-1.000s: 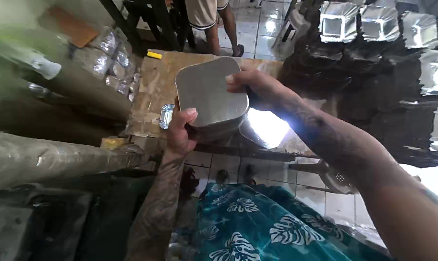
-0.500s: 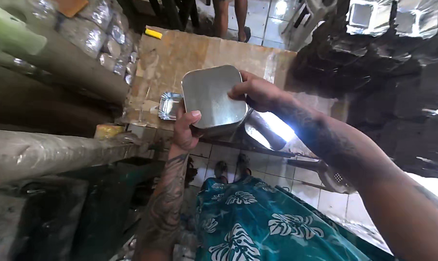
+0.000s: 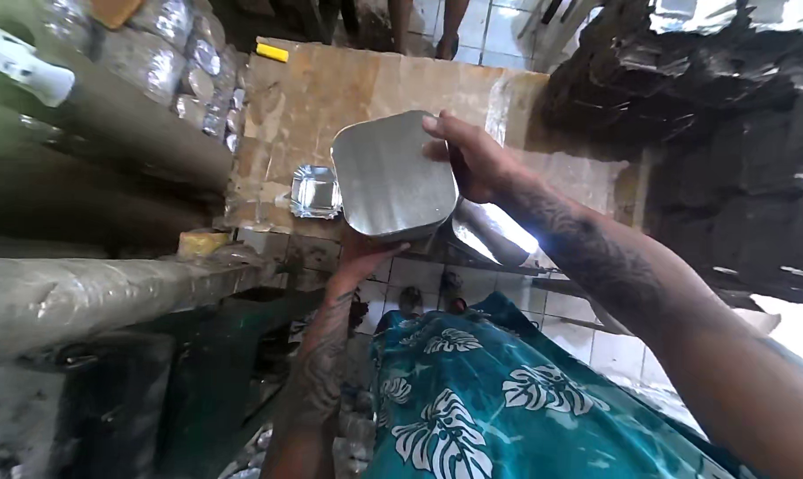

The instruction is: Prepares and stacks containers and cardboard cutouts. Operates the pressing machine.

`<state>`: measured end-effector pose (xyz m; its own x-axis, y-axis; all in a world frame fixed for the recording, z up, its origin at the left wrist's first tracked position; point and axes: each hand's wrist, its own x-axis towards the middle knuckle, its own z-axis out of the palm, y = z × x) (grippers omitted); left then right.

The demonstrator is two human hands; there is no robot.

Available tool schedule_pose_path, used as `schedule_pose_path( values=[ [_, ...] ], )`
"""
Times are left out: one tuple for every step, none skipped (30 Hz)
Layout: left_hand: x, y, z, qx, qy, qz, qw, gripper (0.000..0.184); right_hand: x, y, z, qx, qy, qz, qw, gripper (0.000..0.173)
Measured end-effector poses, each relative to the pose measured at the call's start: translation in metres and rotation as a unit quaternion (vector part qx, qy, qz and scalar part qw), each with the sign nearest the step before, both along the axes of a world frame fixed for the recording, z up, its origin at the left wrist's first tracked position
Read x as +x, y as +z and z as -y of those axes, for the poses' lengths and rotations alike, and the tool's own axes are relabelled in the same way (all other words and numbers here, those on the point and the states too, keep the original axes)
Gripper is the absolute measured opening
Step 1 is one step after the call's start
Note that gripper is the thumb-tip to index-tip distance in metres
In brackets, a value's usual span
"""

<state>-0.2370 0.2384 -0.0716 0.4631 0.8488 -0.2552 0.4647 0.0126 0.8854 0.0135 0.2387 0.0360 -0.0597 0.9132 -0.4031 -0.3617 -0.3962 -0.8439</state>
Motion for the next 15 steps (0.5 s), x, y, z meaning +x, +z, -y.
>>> schedule_pose_path(
  values=[
    [0.001, -0.002, -0.001, 0.002, 0.001, 0.017, 1.000, 0.076, -0.002, 0.000, 0.000, 0.010, -0.007, -0.011, 1.000, 0.072],
    [0.001, -0.004, -0.002, 0.001, -0.001, 0.038, 0.999, 0.074, -0.002, 0.001, 0.000, 0.016, -0.009, -0.022, 1.000, 0.064],
    [0.000, -0.007, -0.002, -0.002, -0.005, 0.051, 0.999, 0.072, -0.001, 0.000, 0.001, 0.020, -0.005, -0.030, 0.999, 0.058],
    [0.000, -0.008, -0.003, -0.003, -0.008, 0.058, 0.998, 0.070, -0.001, 0.000, 0.002, 0.025, 0.000, -0.035, 0.999, 0.054],
    [0.000, -0.009, -0.004, -0.001, -0.010, 0.063, 0.998, 0.069, -0.001, -0.001, 0.002, 0.029, 0.002, -0.037, 0.999, 0.053],
    [0.000, -0.006, -0.004, -0.003, -0.008, 0.070, 0.998, 0.070, -0.001, -0.001, 0.002, 0.031, 0.004, -0.040, 0.999, 0.053],
    [0.001, -0.003, -0.004, -0.004, -0.004, 0.079, 0.997, 0.071, -0.002, -0.001, 0.001, 0.032, 0.005, -0.042, 0.999, 0.053],
    [0.001, -0.001, -0.003, -0.002, -0.002, 0.087, 0.996, 0.070, -0.004, -0.001, 0.001, 0.035, 0.003, -0.044, 0.998, 0.054],
    [0.002, -0.001, -0.003, 0.004, -0.004, 0.090, 0.996, 0.068, -0.005, -0.001, 0.001, 0.039, 0.003, -0.047, 0.998, 0.054],
    [0.001, -0.002, -0.004, 0.012, -0.009, 0.081, 0.997, 0.067, -0.005, -0.001, 0.002, 0.042, 0.004, -0.047, 0.998, 0.054],
    [0.000, -0.002, -0.004, 0.013, -0.018, 0.061, 0.998, 0.067, -0.004, -0.002, 0.002, 0.044, 0.003, -0.046, 0.998, 0.055],
    [-0.002, 0.000, -0.005, 0.002, -0.030, 0.044, 0.999, 0.068, -0.004, -0.003, 0.003, 0.040, -0.003, -0.040, 0.998, 0.059],
    [-0.007, 0.003, -0.007, -0.023, -0.043, 0.049, 0.998, 0.068, -0.003, -0.005, 0.004, 0.027, -0.015, -0.028, 0.999, 0.064],
    [-0.015, 0.005, -0.010, -0.065, -0.052, 0.091, 0.992, 0.071, -0.002, -0.007, 0.004, 0.007, -0.045, -0.010, 0.999, 0.071],
    [-0.025, 0.005, -0.013, -0.112, -0.047, 0.167, 0.978, 0.080, -0.001, -0.010, 0.005, -0.011, -0.081, 0.011, 0.997, 0.079]
  ],
)
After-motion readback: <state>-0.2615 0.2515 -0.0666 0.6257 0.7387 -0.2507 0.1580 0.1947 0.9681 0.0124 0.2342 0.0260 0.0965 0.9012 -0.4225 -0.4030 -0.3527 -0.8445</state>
